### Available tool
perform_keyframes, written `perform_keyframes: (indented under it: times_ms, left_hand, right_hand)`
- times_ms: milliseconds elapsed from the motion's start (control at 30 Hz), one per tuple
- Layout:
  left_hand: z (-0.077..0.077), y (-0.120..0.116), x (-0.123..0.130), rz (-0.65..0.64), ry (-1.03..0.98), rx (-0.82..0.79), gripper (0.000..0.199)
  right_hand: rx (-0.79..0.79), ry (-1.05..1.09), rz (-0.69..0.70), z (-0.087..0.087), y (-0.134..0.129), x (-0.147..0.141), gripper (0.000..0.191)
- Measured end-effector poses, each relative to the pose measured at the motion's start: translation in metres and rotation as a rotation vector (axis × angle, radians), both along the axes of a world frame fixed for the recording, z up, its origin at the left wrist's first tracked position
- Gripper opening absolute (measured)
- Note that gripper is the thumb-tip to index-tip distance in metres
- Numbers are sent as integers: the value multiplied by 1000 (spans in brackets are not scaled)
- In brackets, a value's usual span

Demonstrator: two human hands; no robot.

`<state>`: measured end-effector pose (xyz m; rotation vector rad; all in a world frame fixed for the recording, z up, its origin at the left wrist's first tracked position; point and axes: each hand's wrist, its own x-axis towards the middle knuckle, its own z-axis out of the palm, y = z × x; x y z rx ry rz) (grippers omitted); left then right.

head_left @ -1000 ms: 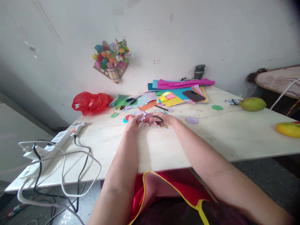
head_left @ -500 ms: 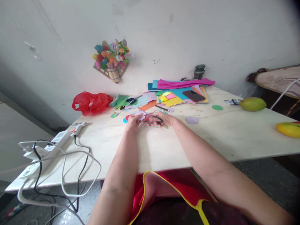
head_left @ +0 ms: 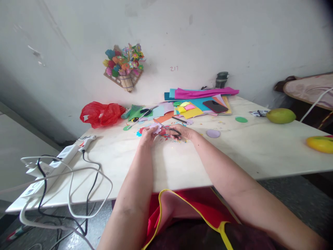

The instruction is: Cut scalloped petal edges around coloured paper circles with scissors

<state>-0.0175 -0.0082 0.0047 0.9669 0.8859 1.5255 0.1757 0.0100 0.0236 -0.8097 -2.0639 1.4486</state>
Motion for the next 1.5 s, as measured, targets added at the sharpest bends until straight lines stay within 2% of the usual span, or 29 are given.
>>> perform_keyframes:
  times_ms: [400, 533, 867, 1200, 1500]
  left_hand:
    - [-2, 1, -1, 3, -3, 13, 23]
    - [-3, 2, -2, 9, -21, 36, 21]
    - [-4, 5, -2, 58, -17, 41, 20]
    - [-2, 3, 0, 37, -11, 55, 27]
    - [-1, 0, 0, -53, 24, 57, 26]
  right_hand:
    - [-11, 3, 11, -2, 0, 0, 31]
    - [-67, 19, -24, -2, 2, -1, 26]
    - [-34, 89, -117, -13, 13, 0, 32]
    - [-24, 53, -64, -11, 11, 0, 30]
    - [-30, 22, -36, -4, 5, 0, 28]
